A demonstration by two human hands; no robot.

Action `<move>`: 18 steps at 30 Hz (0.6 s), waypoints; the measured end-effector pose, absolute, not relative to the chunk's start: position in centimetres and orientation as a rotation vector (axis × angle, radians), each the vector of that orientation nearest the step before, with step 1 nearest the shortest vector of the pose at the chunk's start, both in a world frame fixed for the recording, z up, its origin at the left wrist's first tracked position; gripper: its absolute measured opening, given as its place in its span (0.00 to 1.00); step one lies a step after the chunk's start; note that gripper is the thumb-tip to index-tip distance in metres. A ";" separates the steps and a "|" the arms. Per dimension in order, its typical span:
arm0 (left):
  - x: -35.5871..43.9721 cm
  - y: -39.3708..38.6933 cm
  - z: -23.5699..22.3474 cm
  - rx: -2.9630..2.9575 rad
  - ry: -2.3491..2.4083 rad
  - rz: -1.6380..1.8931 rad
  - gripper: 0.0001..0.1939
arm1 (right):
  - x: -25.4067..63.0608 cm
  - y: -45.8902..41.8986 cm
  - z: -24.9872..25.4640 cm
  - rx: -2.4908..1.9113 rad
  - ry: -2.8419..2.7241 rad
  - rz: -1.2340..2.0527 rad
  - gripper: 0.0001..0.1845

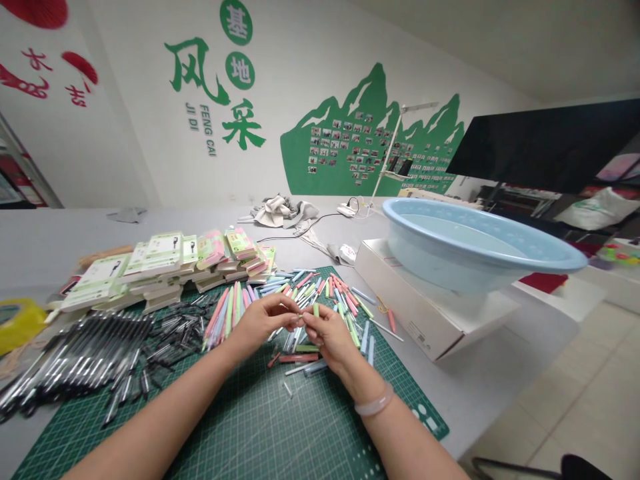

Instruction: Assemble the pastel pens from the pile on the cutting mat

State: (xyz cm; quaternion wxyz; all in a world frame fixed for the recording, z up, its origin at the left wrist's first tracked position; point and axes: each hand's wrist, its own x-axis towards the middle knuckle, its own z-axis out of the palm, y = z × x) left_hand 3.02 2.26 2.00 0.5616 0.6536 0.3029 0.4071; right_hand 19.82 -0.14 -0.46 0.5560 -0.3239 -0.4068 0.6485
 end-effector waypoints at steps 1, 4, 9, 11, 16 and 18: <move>3.1 2.3 1.8 1.500 0.713 0.955 0.09 | 19.7 -0.2 -0.5 -0.762 -0.962 1.534 0.07; 3.3 2.2 1.4 1.419 0.721 0.975 0.09 | 19.5 -0.4 -0.4 -0.749 -0.963 1.527 0.08; 3.5 2.2 1.6 1.380 0.826 1.050 0.10 | 19.3 -0.5 -0.4 -0.741 -0.962 1.528 0.08; 3.6 2.2 1.6 1.394 0.849 1.063 0.10 | 19.3 -0.5 -0.5 -0.742 -0.943 1.523 0.08; 4.0 1.7 1.4 1.529 0.901 1.208 0.10 | 19.2 -0.2 -1.2 -0.729 -0.877 1.536 0.07; 4.2 1.4 1.3 1.604 0.978 1.263 0.09 | 19.0 -0.2 -1.4 -0.720 -0.849 1.560 0.08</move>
